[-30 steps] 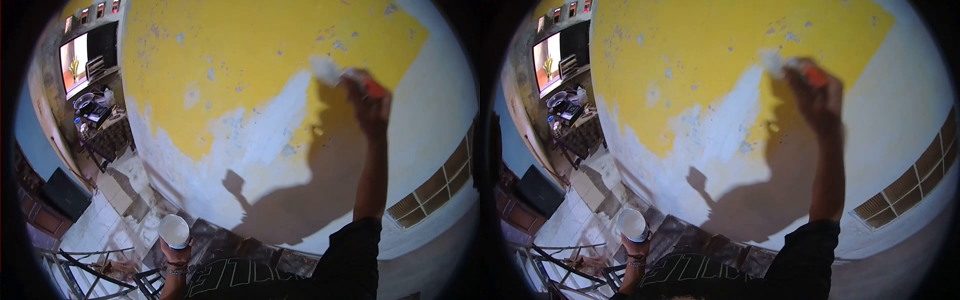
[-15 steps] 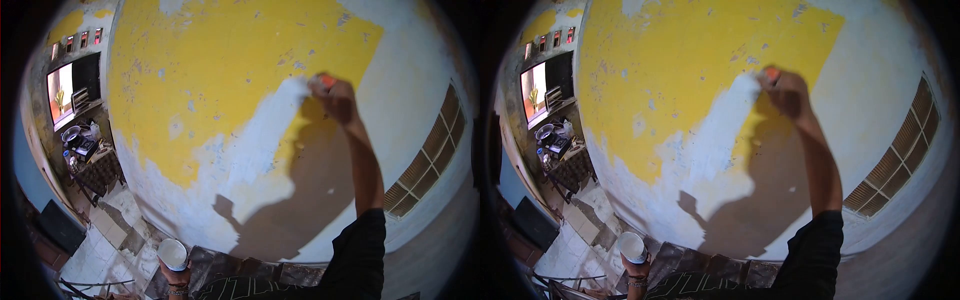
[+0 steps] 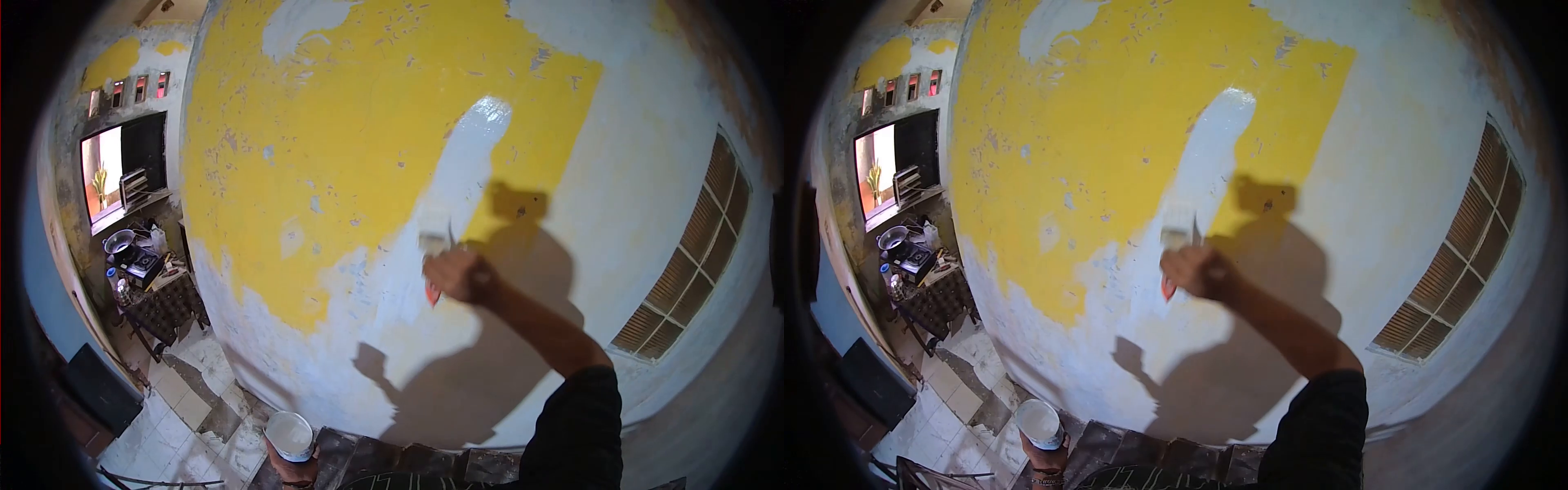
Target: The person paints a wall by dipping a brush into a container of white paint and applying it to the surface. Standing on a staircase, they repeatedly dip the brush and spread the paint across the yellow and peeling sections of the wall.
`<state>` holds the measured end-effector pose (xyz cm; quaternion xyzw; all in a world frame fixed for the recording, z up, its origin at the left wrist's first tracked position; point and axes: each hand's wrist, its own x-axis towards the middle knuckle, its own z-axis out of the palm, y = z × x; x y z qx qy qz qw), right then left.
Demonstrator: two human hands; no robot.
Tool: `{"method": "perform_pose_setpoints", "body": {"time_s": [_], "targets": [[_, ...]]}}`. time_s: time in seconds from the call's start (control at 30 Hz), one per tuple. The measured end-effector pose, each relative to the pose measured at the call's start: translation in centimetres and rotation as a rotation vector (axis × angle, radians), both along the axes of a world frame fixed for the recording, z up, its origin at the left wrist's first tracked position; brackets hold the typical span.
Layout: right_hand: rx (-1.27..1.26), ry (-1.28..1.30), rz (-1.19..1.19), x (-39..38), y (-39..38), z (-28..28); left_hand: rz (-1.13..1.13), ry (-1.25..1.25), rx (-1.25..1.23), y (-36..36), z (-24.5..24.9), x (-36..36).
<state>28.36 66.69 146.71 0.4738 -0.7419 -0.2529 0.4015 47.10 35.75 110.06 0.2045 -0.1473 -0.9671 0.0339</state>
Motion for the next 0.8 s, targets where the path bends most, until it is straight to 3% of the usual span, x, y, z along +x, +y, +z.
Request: {"method": "perform_pose_setpoints", "body": {"time_s": [0.1,0.17,0.2,0.23,0.27,0.3,0.33,0.4,0.47,0.57,0.67,0.73,0.77,0.8], "targets": [[-0.232,-0.215,0.082,0.8,-1.4,-3.0,-0.027,0.051,-0.054,-0.4,-0.4,0.2],[-0.317,-0.207,0.161,-1.9,-0.8,-0.5,-0.035,0.081,-0.035,-0.8,-1.7,0.3],[-0.338,-0.033,0.118,-3.2,-0.1,1.8,-0.04,0.095,-0.024,-0.9,-2.1,0.3],[-0.601,-0.198,-0.176,-4.3,-0.6,4.8,-0.014,0.06,-0.021,-0.7,-1.9,0.2],[-0.553,-0.177,-0.171,-4.5,-0.4,9.9,0.014,0.025,-0.017,-0.5,-1.5,0.2],[-0.787,-0.15,-0.341,-2.5,-2.7,14.1,0.041,-0.011,-0.013,-0.3,-1.2,0.0],[-0.721,0.04,-0.381,-3.2,-2.5,18.4,0.052,-0.024,0.009,0.1,-0.7,-0.3],[-0.891,0.095,-0.211,-2.3,-3.0,24.2,0.074,-0.063,0.05,0.6,0.2,-0.5],[-0.843,0.228,-0.174,-1.3,-3.0,28.0,0.018,0.032,0.04,0.2,-1.7,-0.8],[-0.727,0.435,-0.131,-0.7,-3.3,27.9,0.015,-0.018,0.069,0.5,-1.4,-0.8],[-0.36,0.467,-0.069,-3.9,-2.1,22.3,0.06,-0.015,0.044,0.3,-1.3,-0.1],[-0.146,0.228,-0.016,-4.1,-1.7,16.5,0.039,0.141,-0.061,0.0,-2.2,0.3],[-0.25,-0.291,0.031,-4.3,-1.6,13.4,0.053,0.075,-0.05,0.0,-1.9,0.7],[-0.199,-0.254,0.16,-5.8,-1.9,9.0,0.069,0.025,-0.039,0.1,-1.4,0.5]]}}
